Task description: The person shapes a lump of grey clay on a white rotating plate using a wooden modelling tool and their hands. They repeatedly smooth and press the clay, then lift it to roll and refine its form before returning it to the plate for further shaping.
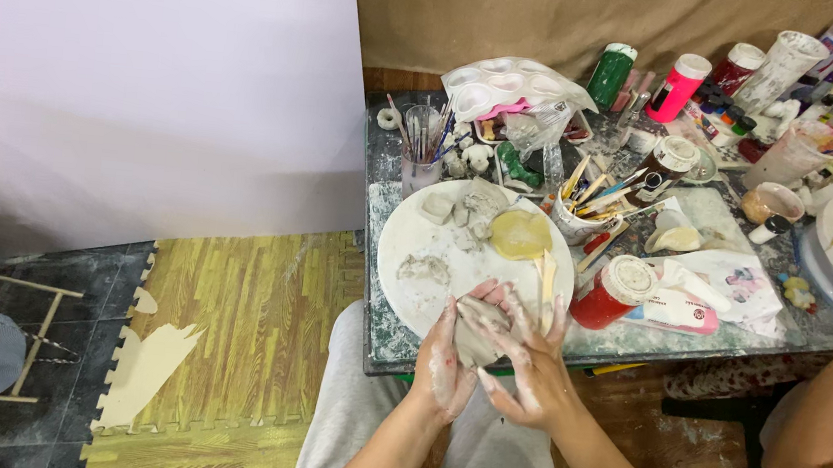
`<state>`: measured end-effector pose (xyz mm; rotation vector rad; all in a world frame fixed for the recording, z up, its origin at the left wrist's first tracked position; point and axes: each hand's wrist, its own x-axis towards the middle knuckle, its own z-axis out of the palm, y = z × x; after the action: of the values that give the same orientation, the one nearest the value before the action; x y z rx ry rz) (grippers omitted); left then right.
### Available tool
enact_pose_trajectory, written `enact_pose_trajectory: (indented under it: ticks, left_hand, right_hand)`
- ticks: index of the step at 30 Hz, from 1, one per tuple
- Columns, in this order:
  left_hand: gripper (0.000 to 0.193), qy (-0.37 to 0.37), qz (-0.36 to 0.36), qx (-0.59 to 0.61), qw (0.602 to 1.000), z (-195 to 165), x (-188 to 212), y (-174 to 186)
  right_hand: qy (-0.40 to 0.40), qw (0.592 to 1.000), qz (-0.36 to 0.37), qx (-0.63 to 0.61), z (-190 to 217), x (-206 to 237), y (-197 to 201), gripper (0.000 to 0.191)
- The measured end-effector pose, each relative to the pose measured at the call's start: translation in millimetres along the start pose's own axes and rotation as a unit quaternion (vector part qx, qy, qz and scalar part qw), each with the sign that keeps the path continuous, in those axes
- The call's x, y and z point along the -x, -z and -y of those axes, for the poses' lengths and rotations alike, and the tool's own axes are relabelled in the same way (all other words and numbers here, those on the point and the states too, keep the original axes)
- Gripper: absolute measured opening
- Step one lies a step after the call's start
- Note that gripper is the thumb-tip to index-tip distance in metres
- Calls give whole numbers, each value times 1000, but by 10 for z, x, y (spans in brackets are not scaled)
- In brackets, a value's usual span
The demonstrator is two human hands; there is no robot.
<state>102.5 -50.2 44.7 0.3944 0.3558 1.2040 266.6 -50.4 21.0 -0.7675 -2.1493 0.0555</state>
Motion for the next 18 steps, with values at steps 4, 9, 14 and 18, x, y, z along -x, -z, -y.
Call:
enact_pose_trajectory:
  ticks: [4, 9, 14, 18]
  left_hand:
    - [62, -31, 22, -42, 998, -35, 18, 5]
    - [56, -128, 80, 63, 987, -21, -63, 30]
    - [58, -158, 75, 38, 984, 104, 42, 30]
    - [59, -173, 107, 59, 977, 91, 38, 10]
  right_hand:
    - [-97, 992, -6, -86, -52, 40, -69, 76]
    - [-94, 957, -206, -180, 120, 0, -214, 83]
    - [-170, 952, -159, -199, 418, -168, -276, 119]
    - [-178, 947, -156, -219, 399, -280, -235, 113]
